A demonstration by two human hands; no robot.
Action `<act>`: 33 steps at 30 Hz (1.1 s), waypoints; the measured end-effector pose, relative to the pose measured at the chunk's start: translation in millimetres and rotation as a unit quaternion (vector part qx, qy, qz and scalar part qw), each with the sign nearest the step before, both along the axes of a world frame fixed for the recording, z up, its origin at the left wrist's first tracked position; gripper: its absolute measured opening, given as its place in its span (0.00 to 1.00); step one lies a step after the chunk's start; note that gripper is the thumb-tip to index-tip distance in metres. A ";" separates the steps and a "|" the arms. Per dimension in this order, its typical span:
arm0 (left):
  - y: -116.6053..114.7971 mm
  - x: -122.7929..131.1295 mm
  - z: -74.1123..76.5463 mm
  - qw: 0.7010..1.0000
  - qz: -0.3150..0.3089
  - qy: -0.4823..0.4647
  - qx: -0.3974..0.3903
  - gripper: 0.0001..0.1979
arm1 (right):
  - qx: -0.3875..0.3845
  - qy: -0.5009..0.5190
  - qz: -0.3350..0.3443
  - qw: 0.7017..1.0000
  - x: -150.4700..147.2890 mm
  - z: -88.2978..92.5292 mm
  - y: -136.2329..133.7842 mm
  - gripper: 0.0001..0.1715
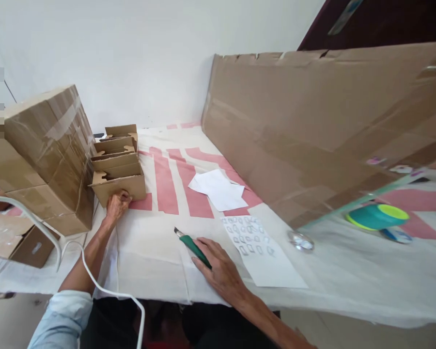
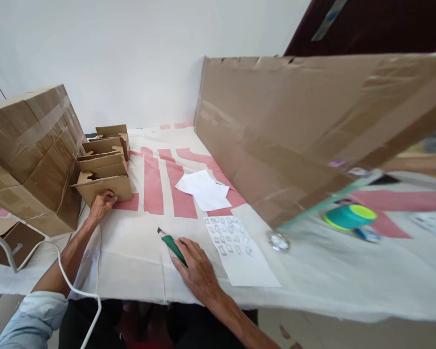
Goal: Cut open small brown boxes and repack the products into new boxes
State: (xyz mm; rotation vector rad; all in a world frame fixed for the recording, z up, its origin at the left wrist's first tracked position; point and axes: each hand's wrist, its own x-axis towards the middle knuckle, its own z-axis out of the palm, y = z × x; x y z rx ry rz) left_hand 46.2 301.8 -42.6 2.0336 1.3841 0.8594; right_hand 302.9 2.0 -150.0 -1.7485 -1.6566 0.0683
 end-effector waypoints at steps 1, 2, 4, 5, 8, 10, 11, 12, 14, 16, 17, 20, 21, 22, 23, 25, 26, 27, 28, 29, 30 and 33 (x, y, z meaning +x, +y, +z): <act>7.5 1.5 -1.3 1.000 0.000 0.001 0.000 0.07 | 0.009 -0.004 -0.006 1.000 -0.3 -3.5 -0.3 0.24; 14.9 3.1 -2.5 1.000 -0.001 0.003 0.000 0.08 | 0.019 -0.009 -0.009 1.000 -0.9 -5.4 -0.1 0.23; 29.8 6.2 -4.5 1.000 -0.008 0.011 -0.001 0.09 | 0.039 -0.024 -0.011 0.999 -2.3 -6.2 1.2 0.23; 37.3 7.7 -5.2 1.000 -0.014 0.016 -0.001 0.10 | 0.048 -0.032 -0.010 0.998 -2.8 -5.8 1.7 0.22; 59.5 11.0 -6.1 0.999 -0.033 0.033 -0.005 0.13 | 0.069 -0.053 -0.009 0.996 -3.6 -4.3 2.4 0.22; 73.4 12.4 -6.0 0.998 -0.045 0.044 -0.010 0.15 | 0.072 -0.059 -0.009 0.996 -3.5 -3.5 2.5 0.21; 79.5 12.8 -5.7 0.997 -0.052 0.048 -0.012 0.18 | 0.071 -0.059 -0.009 0.996 -3.3 -3.0 2.7 0.21; 84.7 13.2 -5.4 0.997 -0.058 0.052 -0.015 0.20 | 0.071 -0.056 -0.009 0.996 -3.0 -2.5 3.0 0.21; 91.6 13.5 -4.9 0.995 -0.073 0.059 -0.018 0.26 | 0.075 -0.050 -0.009 0.996 -2.4 -1.0 4.0 0.20; 92.9 13.1 -4.4 0.994 -0.089 0.066 -0.015 0.32 | 0.082 -0.046 -0.009 0.996 -1.8 0.3 5.3 0.20; 91.3 12.4 -4.3 0.993 -0.098 0.069 -0.011 0.35 | 0.084 -0.046 -0.010 0.995 -1.5 0.7 5.9 0.19; 79.1 7.6 -4.2 0.989 -0.126 0.078 0.005 0.39 | 0.087 -0.044 -0.014 0.995 -0.3 -0.4 7.0 0.18; 72.9 4.9 -4.2 0.988 -0.134 0.081 0.011 0.39 | 0.087 -0.042 -0.017 0.995 0.1 -1.5 7.2 0.18; 66.0 1.5 -4.3 0.986 -0.141 0.083 0.017 0.39 | 0.087 -0.040 -0.021 0.995 0.6 -2.9 7.4 0.19; 58.4 -2.3 -4.5 0.985 -0.148 0.085 0.023 0.38 | 0.088 -0.038 -0.027 0.995 1.1 -4.5 7.5 0.19; 41.3 -10.8 -4.9 0.983 -0.161 0.085 0.034 0.36 | 0.088 -0.037 -0.041 0.995 2.1 -7.5 8.1 0.20; 32.0 -15.2 -5.2 0.981 -0.168 0.083 0.040 0.35 | 0.089 -0.037 -0.048 0.994 2.6 -8.6 8.6 0.20; 22.3 -19.6 -5.7 0.980 -0.174 0.080 0.046 0.34 | 0.090 -0.039 -0.055 0.994 3.1 -9.3 9.3 0.20; 12.4 -23.7 -6.3 0.979 -0.179 0.077 0.052 0.33 | 0.093 -0.041 -0.061 0.993 3.6 -9.7 10.1 0.19; 2.1 -27.6 -7.0 0.979 -0.182 0.073 0.059 0.33 | 0.097 -0.044 -0.067 0.992 4.1 -9.7 10.9 0.19; -8.5 -31.2 -7.9 0.978 -0.185 0.069 0.065 0.32 | 0.101 -0.048 -0.071 0.991 4.7 -9.5 11.6 0.19; -42.6 -41.0 -11.3 0.978 -0.182 0.060 0.081 0.31 | 0.110 -0.056 -0.080 0.989 6.6 -9.5 11.7 0.17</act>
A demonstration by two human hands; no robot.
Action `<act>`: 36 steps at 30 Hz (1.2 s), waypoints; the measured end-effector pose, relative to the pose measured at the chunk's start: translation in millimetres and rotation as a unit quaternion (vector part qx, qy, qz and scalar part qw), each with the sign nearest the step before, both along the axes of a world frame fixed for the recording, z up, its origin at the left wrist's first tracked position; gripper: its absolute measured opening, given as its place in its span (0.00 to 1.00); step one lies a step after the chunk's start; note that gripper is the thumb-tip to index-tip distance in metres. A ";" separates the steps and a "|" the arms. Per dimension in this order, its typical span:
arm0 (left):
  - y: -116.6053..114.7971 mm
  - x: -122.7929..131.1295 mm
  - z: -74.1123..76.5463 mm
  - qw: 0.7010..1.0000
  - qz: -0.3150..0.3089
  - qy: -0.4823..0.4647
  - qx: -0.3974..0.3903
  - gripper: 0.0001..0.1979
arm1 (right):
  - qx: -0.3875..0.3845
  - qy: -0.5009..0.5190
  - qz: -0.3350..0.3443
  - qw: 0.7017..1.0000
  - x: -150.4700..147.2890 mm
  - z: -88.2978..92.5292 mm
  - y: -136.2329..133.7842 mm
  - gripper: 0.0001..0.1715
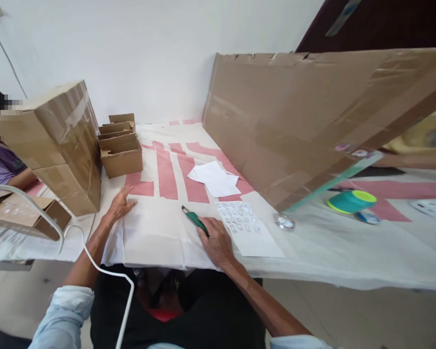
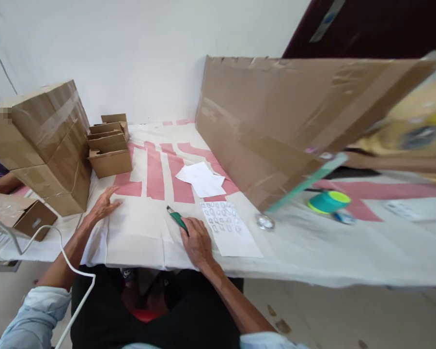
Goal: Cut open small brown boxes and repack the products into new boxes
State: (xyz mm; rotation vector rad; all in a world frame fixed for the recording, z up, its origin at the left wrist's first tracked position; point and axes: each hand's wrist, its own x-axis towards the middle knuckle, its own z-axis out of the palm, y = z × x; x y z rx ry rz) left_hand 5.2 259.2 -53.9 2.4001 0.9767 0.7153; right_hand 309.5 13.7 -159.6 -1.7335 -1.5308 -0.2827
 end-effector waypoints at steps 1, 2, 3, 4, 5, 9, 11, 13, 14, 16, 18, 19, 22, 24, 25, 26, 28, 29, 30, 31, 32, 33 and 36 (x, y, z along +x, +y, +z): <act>-11.9 -3.3 -1.1 1.000 0.003 -0.002 0.004 0.31 | -0.001 -0.003 -0.002 1.000 0.9 -0.8 -0.9 0.17; -23.7 -6.9 -1.9 1.000 0.006 -0.002 0.008 0.31 | -0.004 -0.008 -0.005 1.000 1.9 -2.1 -2.1 0.17; -35.1 -10.8 -2.5 1.000 0.010 -0.001 0.011 0.31 | -0.007 -0.013 -0.007 1.000 3.1 -4.0 -3.2 0.17; -46.0 -15.1 -2.7 1.000 0.014 0.001 0.014 0.31 | -0.010 -0.020 -0.010 1.000 4.5 -6.3 -4.2 0.17; -56.2 -20.2 -2.2 1.000 0.020 0.004 0.017 0.32 | -0.014 -0.027 -0.013 0.999 5.9 -8.8 -4.8 0.17; -92.0 -48.1 8.0 0.997 0.059 -0.006 0.057 0.31 | -0.041 -0.051 -0.024 0.998 8.0 -14.9 -5.1 0.19; -107.3 -67.0 18.6 0.988 0.093 -0.027 0.117 0.26 | -0.052 -0.055 -0.031 0.997 6.6 -14.3 -5.0 0.20; -118.9 -89.5 32.2 0.970 0.146 -0.045 0.189 0.20 | -0.056 -0.056 -0.037 0.996 4.8 -12.6 -4.5 0.20; -122.8 -102.1 40.0 0.957 0.181 -0.051 0.222 0.18 | -0.057 -0.054 -0.040 0.996 4.1 -11.9 -3.9 0.20; -125.8 -130.1 57.5 0.927 0.256 -0.053 0.269 0.15 | -0.058 -0.051 -0.045 0.996 3.5 -11.1 -2.0 0.20; -122.2 -160.5 76.7 0.905 0.325 -0.033 0.273 0.16 | -0.058 -0.047 -0.048 0.996 3.6 -11.3 0.3 0.19; -118.3 -175.6 86.2 0.895 0.358 -0.014 0.264 0.17 | -0.058 -0.047 -0.046 0.996 3.9 -11.7 1.4 0.20; -102.2 -214.4 108.8 0.885 0.415 0.090 0.190 0.30 | -0.060 -0.047 -0.044 0.996 5.0 -13.9 4.0 0.21; -93.0 -230.3 115.4 0.884 0.421 0.163 0.120 0.36 | -0.061 -0.045 -0.046 0.996 5.8 -16.0 5.1 0.21; -90.1 -234.8 115.8 0.884 0.417 0.190 0.094 0.37 | -0.062 -0.044 -0.047 0.996 6.2 -17.1 5.6 0.21; -88.7 -237.2 114.7 0.884 0.412 0.208 0.076 0.36 | -0.062 -0.043 -0.048 0.996 6.6 -18.1 6.0 0.21; -90.0 -237.1 109.3 0.884 0.404 0.223 0.071 0.31 | -0.062 -0.040 -0.047 0.996 7.4 -19.8 6.6 0.22; -92.6 -235.4 105.9 0.884 0.403 0.223 0.077 0.28 | -0.063 -0.039 -0.047 0.996 7.6 -20.3 6.8 0.22; -96.4 -233.0 102.5 0.884 0.403 0.222 0.084 0.26 | -0.064 -0.040 -0.046 0.996 7.8 -20.6 6.9 0.22; -101.2 -229.8 99.3 0.884 0.403 0.222 0.089 0.25 | -0.066 -0.041 -0.046 0.996 7.8 -20.8 6.9 0.22; -107.0 -226.0 96.2 0.884 0.400 0.222 0.093 0.24 | -0.067 -0.043 -0.047 0.996 7.8 -20.9 6.9 0.22; -113.6 -221.3 93.2 0.886 0.395 0.223 0.099 0.23 | -0.068 -0.045 -0.049 0.995 7.7 -21.0 7.0 0.22; -137.3 -202.5 83.3 0.897 0.358 0.227 0.128 0.24 | -0.065 -0.051 -0.055 0.995 7.3 -20.5 7.3 0.23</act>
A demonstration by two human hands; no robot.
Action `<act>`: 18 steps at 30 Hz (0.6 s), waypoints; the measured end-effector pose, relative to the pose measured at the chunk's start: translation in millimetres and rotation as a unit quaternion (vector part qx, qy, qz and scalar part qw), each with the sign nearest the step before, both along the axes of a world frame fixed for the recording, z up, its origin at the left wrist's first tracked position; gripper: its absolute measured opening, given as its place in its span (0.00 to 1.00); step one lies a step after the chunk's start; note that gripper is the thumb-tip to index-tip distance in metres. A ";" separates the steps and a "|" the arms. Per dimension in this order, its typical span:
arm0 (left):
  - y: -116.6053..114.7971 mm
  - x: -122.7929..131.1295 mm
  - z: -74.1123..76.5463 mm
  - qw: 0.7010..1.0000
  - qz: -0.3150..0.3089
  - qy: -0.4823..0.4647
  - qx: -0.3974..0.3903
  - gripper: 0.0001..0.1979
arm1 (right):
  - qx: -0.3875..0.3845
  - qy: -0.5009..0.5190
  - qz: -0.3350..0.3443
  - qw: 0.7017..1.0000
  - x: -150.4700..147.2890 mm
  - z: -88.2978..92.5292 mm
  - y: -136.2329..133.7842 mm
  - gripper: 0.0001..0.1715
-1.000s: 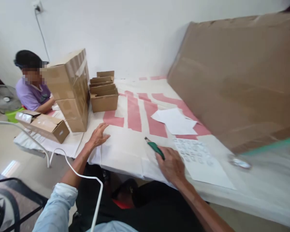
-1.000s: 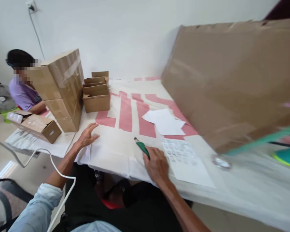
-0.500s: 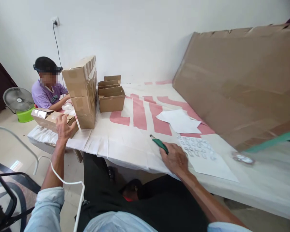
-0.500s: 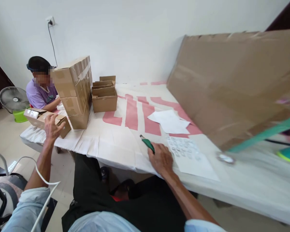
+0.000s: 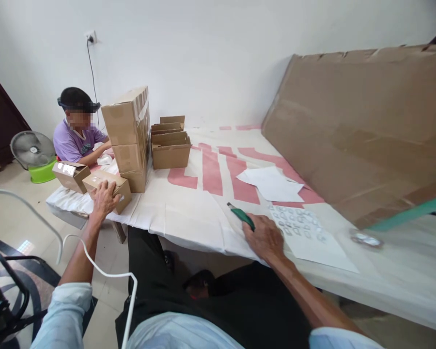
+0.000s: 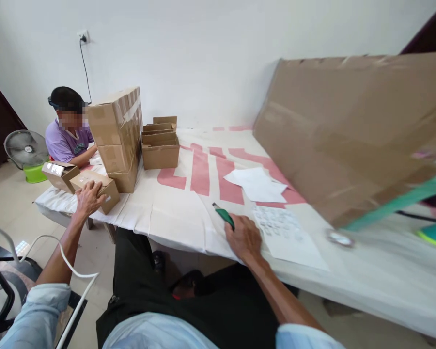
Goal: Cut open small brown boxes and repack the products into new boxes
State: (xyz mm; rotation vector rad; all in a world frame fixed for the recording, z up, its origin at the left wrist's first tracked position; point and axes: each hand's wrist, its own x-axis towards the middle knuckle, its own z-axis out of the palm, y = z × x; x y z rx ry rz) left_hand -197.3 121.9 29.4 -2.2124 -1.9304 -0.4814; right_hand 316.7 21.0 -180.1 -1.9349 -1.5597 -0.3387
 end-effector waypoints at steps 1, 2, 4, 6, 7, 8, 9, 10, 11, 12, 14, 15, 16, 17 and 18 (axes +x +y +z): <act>-7.8 6.9 -3.2 1.000 -0.021 0.003 0.006 0.24 | 0.002 -0.002 -0.001 1.000 -0.3 0.6 0.1 0.23; -14.7 13.1 -5.7 0.999 -0.043 0.000 0.012 0.25 | 0.003 -0.003 0.000 1.000 -0.7 1.4 0.1 0.23; -23.0 20.1 -7.5 0.996 -0.077 -0.029 0.023 0.28 | 0.006 0.001 0.000 1.000 -2.0 4.2 -0.2 0.22; -21.0 16.2 -3.4 0.993 -0.068 -0.085 0.049 0.31 | 0.006 0.010 0.000 1.000 -3.9 8.0 -0.9 0.22; -16.0 10.1 0.4 0.990 -0.044 -0.119 0.064 0.32 | 0.005 0.014 0.000 1.000 -5.0 9.9 -1.4 0.21; -9.1 2.1 4.7 0.985 -0.007 -0.152 0.080 0.33 | 0.004 0.018 0.000 1.000 -6.0 11.6 -1.7 0.21; -0.9 -6.9 9.0 0.978 0.033 -0.187 0.086 0.34 | 0.003 0.020 0.000 1.000 -7.0 13.1 -2.0 0.21; 7.6 -15.8 12.6 0.970 0.063 -0.224 0.071 0.36 | 0.002 0.022 -0.001 1.000 -7.8 14.2 -2.2 0.21; 15.4 -23.7 15.2 0.960 0.084 -0.262 0.047 0.37 | 0.002 0.023 -0.002 1.000 -8.4 15.0 -2.2 0.21; 21.7 -29.6 16.5 0.952 0.097 -0.291 0.023 0.37 | 0.002 0.024 -0.003 1.000 -8.7 15.4 -2.0 0.22; 28.2 -33.8 15.0 0.941 0.104 -0.322 -0.009 0.37 | -0.001 0.026 -0.005 1.000 -8.8 15.7 -1.5 0.22; 28.1 -31.7 12.4 0.940 0.103 -0.326 -0.014 0.37 | -0.004 0.028 -0.006 1.000 -8.5 15.8 -1.3 0.22; 25.7 -26.7 9.0 0.940 0.099 -0.325 -0.016 0.37 | -0.008 0.029 -0.006 1.000 -8.2 15.9 -1.1 0.22; 21.5 -19.4 5.2 0.941 0.093 -0.325 -0.017 0.37 | -0.011 0.031 -0.005 0.999 -7.9 16.2 -1.0 0.22; 15.7 -10.1 1.3 0.942 0.082 -0.324 -0.020 0.37 | -0.014 0.033 -0.004 0.999 -7.6 16.6 -1.1 0.22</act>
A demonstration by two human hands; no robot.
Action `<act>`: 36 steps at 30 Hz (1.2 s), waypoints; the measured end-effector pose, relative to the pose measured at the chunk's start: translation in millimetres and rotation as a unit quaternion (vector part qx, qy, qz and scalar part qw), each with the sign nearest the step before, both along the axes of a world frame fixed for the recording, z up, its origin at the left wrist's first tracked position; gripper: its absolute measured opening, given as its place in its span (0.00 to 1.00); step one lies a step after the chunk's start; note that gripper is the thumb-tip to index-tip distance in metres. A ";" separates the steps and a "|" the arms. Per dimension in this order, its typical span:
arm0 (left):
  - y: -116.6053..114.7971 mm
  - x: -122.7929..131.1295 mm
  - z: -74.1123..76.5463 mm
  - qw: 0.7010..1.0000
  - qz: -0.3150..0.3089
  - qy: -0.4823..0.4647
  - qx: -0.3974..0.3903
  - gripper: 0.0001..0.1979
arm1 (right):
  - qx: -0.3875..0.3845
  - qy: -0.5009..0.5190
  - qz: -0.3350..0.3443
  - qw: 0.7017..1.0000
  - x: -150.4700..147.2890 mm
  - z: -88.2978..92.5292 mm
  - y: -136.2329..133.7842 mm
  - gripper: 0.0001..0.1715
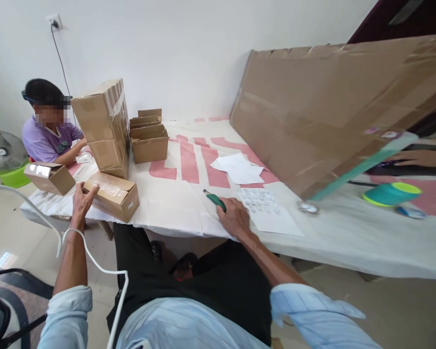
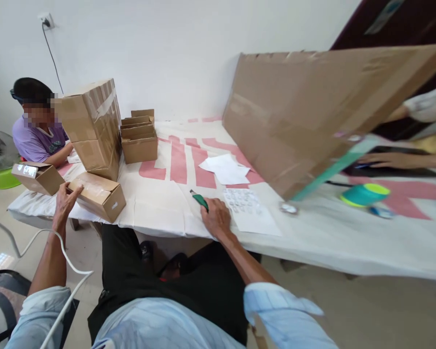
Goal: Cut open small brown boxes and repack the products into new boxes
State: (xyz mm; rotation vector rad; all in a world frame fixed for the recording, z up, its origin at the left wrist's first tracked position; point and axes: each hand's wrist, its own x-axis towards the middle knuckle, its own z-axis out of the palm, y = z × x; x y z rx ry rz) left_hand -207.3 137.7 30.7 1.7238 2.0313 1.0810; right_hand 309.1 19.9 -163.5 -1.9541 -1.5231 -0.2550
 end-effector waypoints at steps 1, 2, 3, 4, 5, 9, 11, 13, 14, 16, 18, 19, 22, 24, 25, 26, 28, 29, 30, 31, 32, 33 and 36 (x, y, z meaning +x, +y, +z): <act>-6.8 10.6 -3.8 1.000 -0.015 0.001 0.000 0.37 | -0.001 0.002 0.002 1.000 0.2 0.6 -0.2 0.22; -14.3 21.8 -7.2 0.999 -0.033 0.002 -0.001 0.37 | -0.002 0.005 0.003 1.000 0.3 1.3 -0.5 0.22; -21.8 32.9 -10.2 0.999 -0.054 0.001 -0.002 0.37 | -0.001 0.008 0.004 1.000 0.3 2.1 -0.8 0.22; -28.8 43.2 -12.8 0.997 -0.075 0.000 -0.003 0.37 | 0.001 0.010 0.004 1.000 0.3 2.9 -1.2 0.22; -34.9 51.9 -15.2 0.995 -0.099 -0.003 -0.003 0.36 | 0.003 0.012 0.004 1.000 0.2 3.6 -1.5 0.21; -42.1 66.4 -25.6 0.972 -0.230 -0.050 -0.021 0.42 | 0.010 0.015 0.010 1.000 -0.2 4.8 -1.7 0.21; -35.1 63.5 -31.9 0.948 -0.296 -0.106 -0.051 0.51 | 0.013 0.018 0.011 1.000 -0.3 4.4 -1.3 0.21; -25.0 58.7 -38.3 0.919 -0.351 -0.162 -0.079 0.59 | 0.016 0.018 0.011 1.000 -0.3 3.5 -0.7 0.21; -20.1 56.8 -41.4 0.905 -0.375 -0.182 -0.090 0.61 | 0.018 0.018 0.011 1.000 -0.3 3.0 -0.4 0.21; -12.3 55.6 -47.1 0.881 -0.413 -0.206 -0.107 0.61 | 0.023 0.016 0.008 1.000 -0.1 1.7 0.1 0.21; -8.3 58.1 -52.3 0.869 -0.431 -0.214 -0.114 0.59 | 0.028 0.014 0.007 0.999 0.3 0.3 0.7 0.20; -7.9 60.6 -54.7 0.867 -0.434 -0.217 -0.114 0.58 | 0.029 0.013 0.007 0.999 0.6 -0.4 0.9 0.20; -12.7 71.1 -60.6 0.862 -0.433 -0.239 -0.109 0.58 | 0.028 0.008 0.012 1.000 1.7 -2.3 1.2 0.20; -20.1 79.2 -63.2 0.862 -0.433 -0.247 -0.097 0.59 | 0.027 0.001 0.013 1.000 2.6 -3.7 0.9 0.21; -24.6 83.3 -64.3 0.864 -0.432 -0.243 -0.085 0.60 | 0.027 -0.002 0.013 1.000 3.1 -4.4 0.6 0.21; -29.2 87.4 -65.2 0.869 -0.430 -0.235 -0.072 0.60 | 0.027 -0.004 0.012 1.000 3.6 -5.1 0.3 0.21; -38.1 94.9 -66.7 0.878 -0.425 -0.215 -0.047 0.61 | 0.029 -0.008 0.012 0.999 4.6 -6.4 -0.4 0.21; -42.2 98.3 -67.2 0.882 -0.421 -0.208 -0.036 0.61 | 0.030 -0.009 0.012 0.999 5.2 -6.9 -0.7 0.21; -45.9 101.3 -67.5 0.885 -0.417 -0.204 -0.026 0.61 | 0.031 -0.009 0.013 0.999 5.7 -7.3 -0.9 0.21; -49.3 103.8 -67.5 0.888 -0.413 -0.203 -0.018 0.61 | 0.030 -0.009 0.015 0.999 6.3 -7.6 -1.0 0.21; -52.4 106.0 -67.2 0.889 -0.410 -0.202 -0.010 0.61 | 0.030 -0.009 0.017 0.999 6.8 -7.9 -0.9 0.21; -55.5 107.8 -66.6 0.891 -0.406 -0.202 -0.002 0.61 | 0.028 -0.008 0.019 0.999 7.4 -8.1 -0.8 0.21; -64.5 111.7 -63.1 0.896 -0.399 -0.195 0.014 0.59 | 0.026 -0.001 0.027 0.999 9.2 -8.9 -0.2 0.22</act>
